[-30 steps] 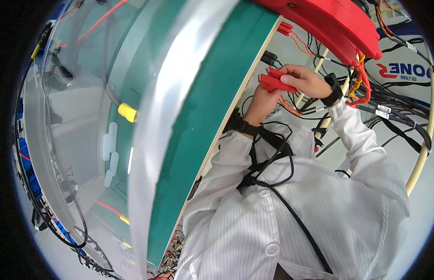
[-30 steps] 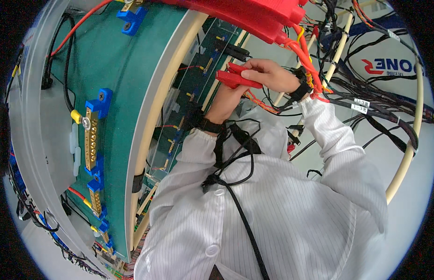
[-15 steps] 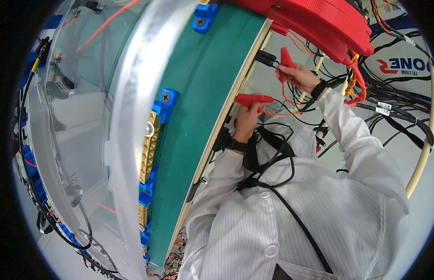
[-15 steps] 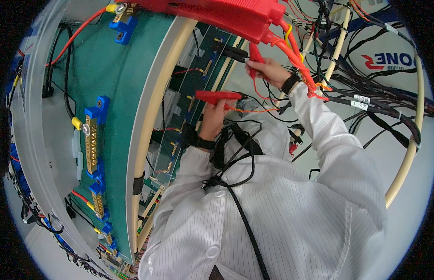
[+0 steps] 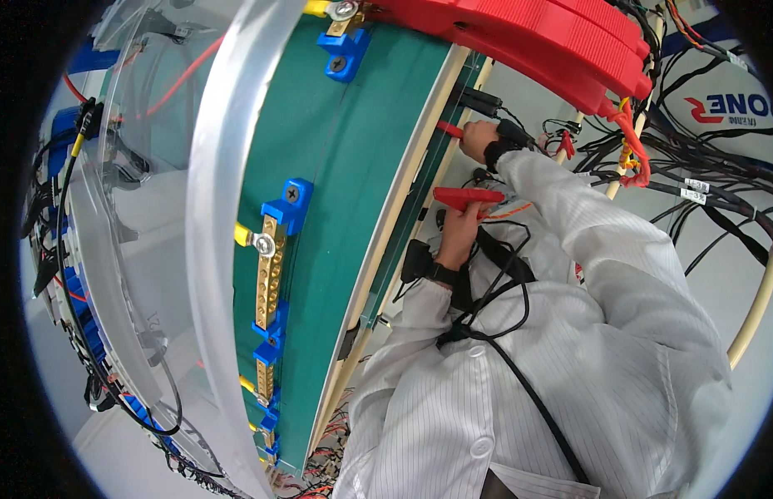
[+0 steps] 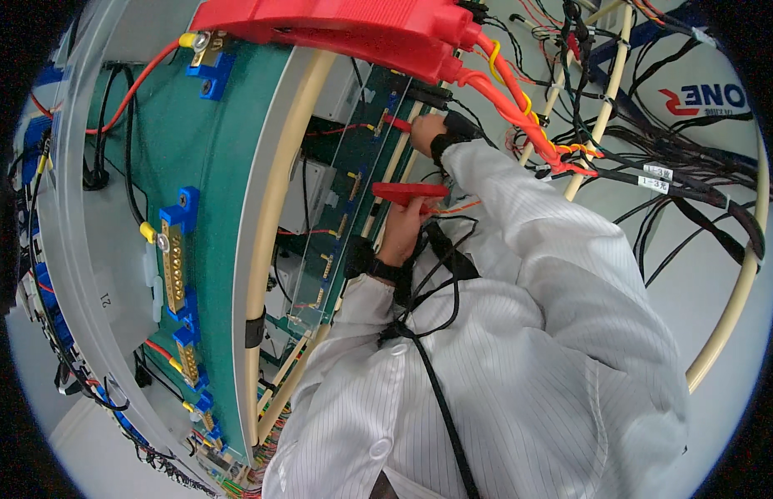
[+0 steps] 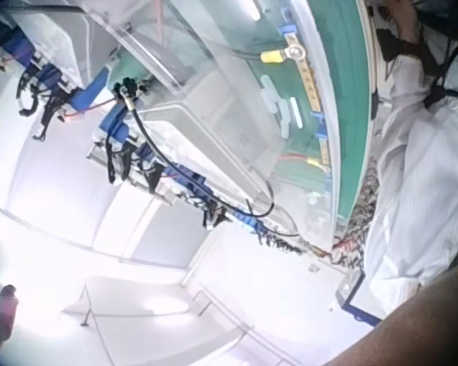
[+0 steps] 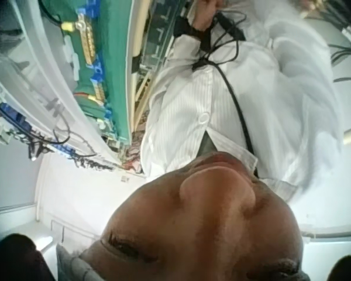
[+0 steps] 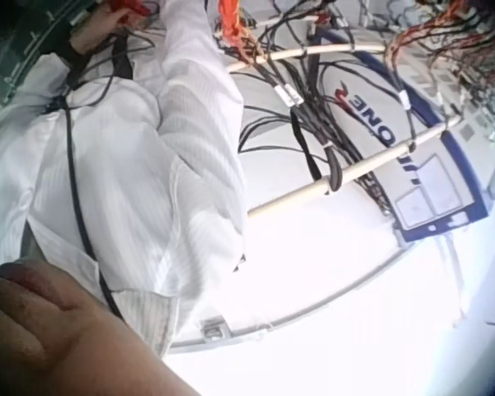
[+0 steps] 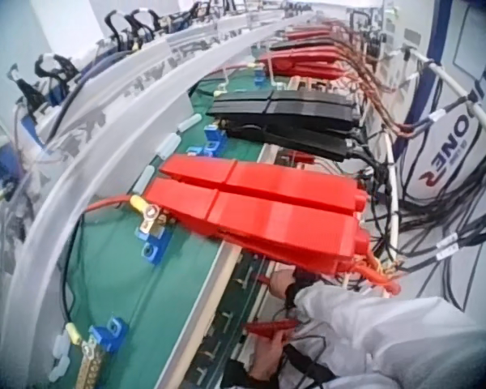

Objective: Connecting and organizing electrical cables and clamps on a test bench apparatus.

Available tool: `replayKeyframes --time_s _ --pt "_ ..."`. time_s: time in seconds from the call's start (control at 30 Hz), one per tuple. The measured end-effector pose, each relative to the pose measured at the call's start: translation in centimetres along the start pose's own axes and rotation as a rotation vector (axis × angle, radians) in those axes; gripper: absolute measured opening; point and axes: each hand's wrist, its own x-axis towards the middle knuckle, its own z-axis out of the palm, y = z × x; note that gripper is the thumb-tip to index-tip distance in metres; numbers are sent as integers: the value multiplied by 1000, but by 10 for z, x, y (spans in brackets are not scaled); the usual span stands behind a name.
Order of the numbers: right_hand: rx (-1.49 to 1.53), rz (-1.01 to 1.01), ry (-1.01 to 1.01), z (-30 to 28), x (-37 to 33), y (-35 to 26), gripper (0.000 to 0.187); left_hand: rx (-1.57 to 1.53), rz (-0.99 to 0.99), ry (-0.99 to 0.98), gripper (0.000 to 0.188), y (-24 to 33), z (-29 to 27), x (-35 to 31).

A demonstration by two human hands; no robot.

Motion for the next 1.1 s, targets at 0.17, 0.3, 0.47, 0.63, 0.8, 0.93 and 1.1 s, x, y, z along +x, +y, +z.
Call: replayKeyframes --time_s 0.17,0.3,0.47,0.63,0.8,0.93,1.1 --pt "-45 -29 134 23 20 -3 19 72 3 -20 24 -18 1 -1" --pt "-203 -27 -15 8 29 -7 32 51 -11 -37 24 -9 6 8" --pt "575 -188 424 -21 -28 -8 46 -65 59 45 28 -24 -9 36" --pt "1132 -96 -47 -27 -111 47 47 156 206 2 34 -7 10 53" --pt "1635 197 -394 17 -119 59 48 281 222 -293 44 -18 -2 63" --pt "1696 290 -498 28 -117 54 51 219 23 -205 47 -8 1 70" --pt "1483 267 -249 3 -107 34 60 -485 -153 -206 45 -20 -14 86"
